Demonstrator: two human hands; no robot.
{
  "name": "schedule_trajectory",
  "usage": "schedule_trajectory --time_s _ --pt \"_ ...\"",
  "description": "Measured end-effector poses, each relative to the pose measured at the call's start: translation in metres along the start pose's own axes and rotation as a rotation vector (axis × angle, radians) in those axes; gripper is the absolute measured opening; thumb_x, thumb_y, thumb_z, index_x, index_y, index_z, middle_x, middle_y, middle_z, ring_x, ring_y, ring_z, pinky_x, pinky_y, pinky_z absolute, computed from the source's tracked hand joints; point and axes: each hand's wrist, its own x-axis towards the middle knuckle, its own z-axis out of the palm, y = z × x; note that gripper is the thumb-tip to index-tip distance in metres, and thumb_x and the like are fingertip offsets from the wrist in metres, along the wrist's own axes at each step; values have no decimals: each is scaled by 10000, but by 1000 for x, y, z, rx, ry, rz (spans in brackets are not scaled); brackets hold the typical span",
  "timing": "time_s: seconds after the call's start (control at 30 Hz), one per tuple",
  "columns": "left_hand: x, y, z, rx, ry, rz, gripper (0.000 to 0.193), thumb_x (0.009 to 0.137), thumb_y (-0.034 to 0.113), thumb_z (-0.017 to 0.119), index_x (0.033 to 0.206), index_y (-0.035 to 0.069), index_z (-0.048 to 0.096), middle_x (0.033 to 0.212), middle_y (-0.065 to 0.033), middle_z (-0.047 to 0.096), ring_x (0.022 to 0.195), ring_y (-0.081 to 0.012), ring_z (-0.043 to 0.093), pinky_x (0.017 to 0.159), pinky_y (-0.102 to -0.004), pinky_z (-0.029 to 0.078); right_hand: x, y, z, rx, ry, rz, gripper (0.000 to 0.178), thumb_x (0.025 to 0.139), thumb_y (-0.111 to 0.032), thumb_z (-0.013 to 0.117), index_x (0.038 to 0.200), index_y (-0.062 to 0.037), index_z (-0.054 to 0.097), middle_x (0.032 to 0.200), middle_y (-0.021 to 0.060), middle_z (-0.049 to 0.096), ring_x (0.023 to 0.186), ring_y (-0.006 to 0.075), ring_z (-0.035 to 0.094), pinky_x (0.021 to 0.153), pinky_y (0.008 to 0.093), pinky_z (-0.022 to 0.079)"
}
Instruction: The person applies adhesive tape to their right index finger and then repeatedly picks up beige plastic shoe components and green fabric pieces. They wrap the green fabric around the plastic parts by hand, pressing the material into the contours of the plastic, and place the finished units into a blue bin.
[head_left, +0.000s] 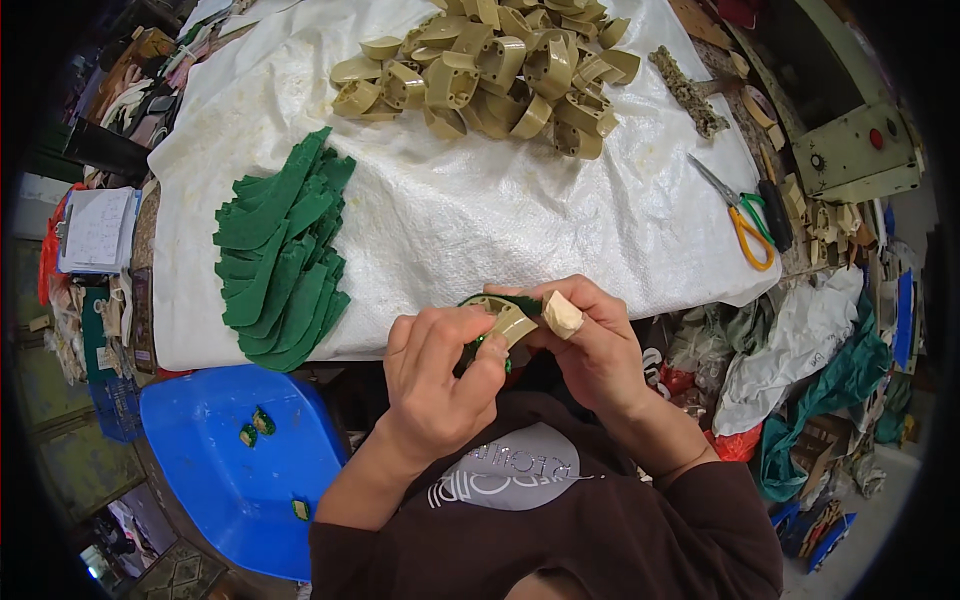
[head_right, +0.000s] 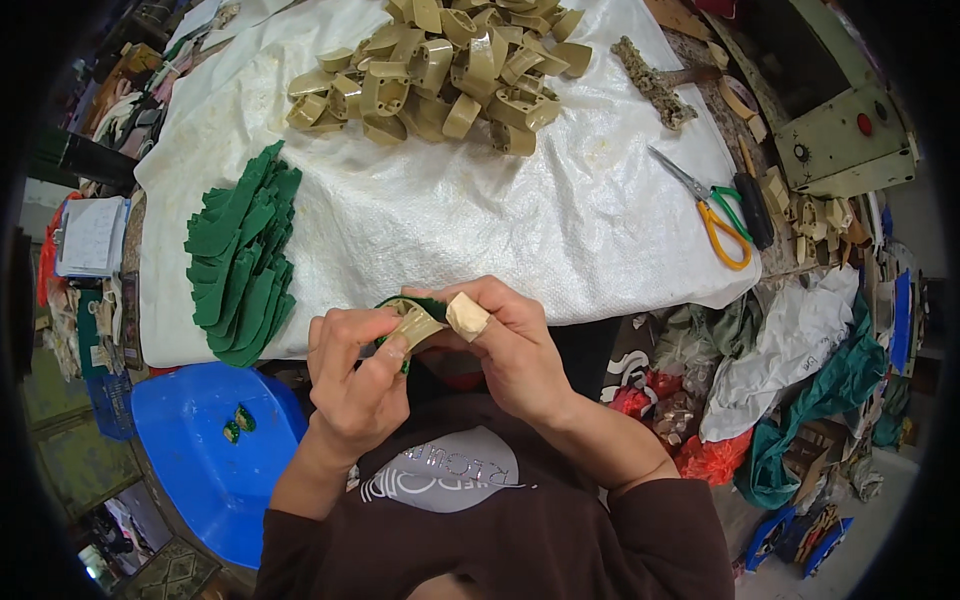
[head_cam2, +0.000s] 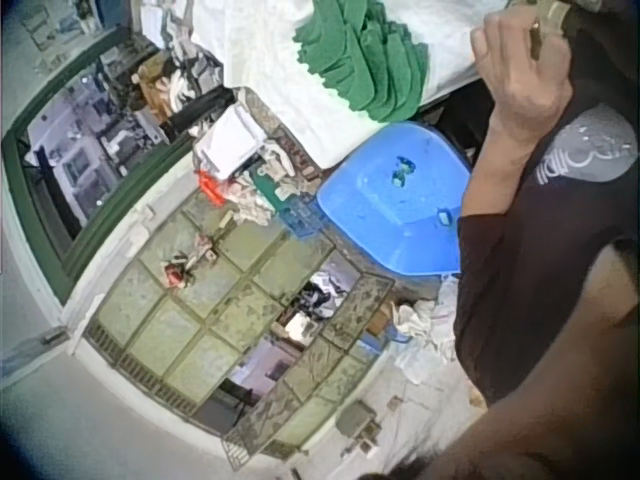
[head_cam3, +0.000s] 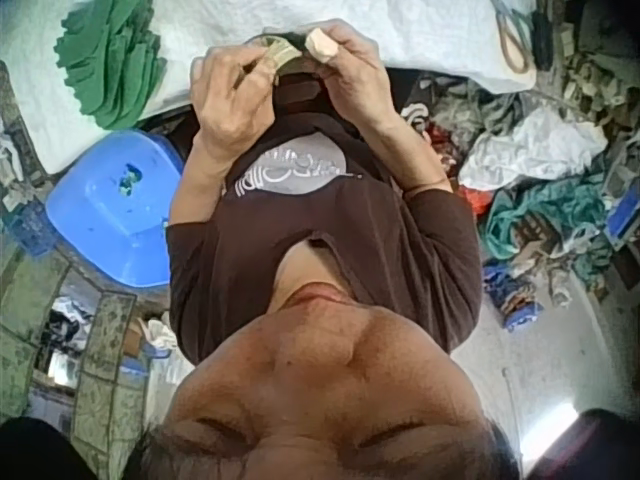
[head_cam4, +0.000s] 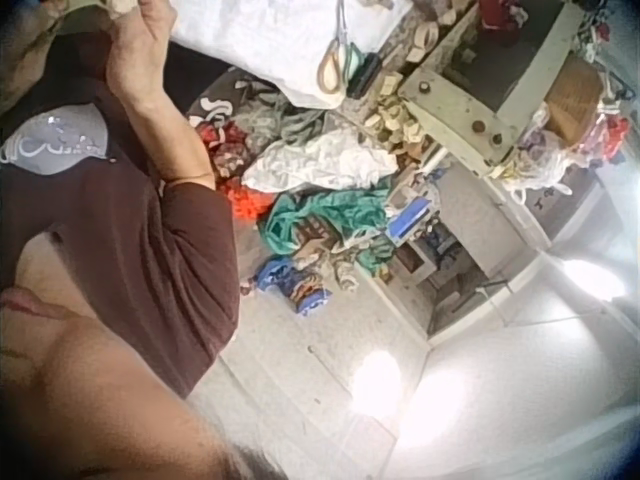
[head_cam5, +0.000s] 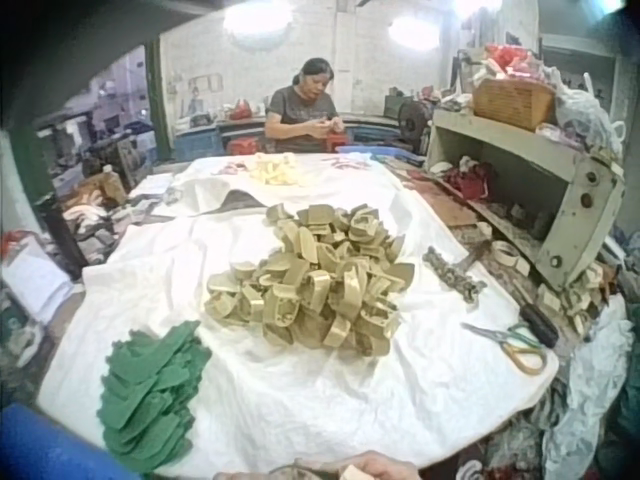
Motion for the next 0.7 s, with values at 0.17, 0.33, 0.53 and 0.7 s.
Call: schedule_trajectory --time_s 0.17,0.33,0.53,0.7 --pt "9 6 4 74 -43 16 116 705 9 601 717 66 500 783 -68 524 616 -196 500 507 -320 318 -4 2 5 -142 48 -50 264 975 -147 418 1147 31 513 1156 169 594 1002 217 608 865 345 497" --pt "13 10 -1 101 -116 -11 130 688 -9 603 742 49 500 787 -91 522 629 -218 493 507 -329 330 1 0 8 -545 -31 -171 300 969 -165 417 1180 22 519 1044 140 636 925 170 620 816 279 489" --pt "1 -6 -10 -249 -36 -205 222 704 -117 644 819 14 506 891 -144 582 742 -260 561 633 -324 443 21 -16 -13 -515 -187 -32 373 937 -295 531 1153 6 569 1033 100 639 944 149 587 851 302 453" --pt "-14 -6 0 -592 7 -261 204 747 -108 639 829 13 496 910 -161 593 794 -237 598 693 -290 484 37 -25 -22 -344 -240 214 401 746 -64 735 1104 8 569 996 92 640 920 148 610 857 286 490"
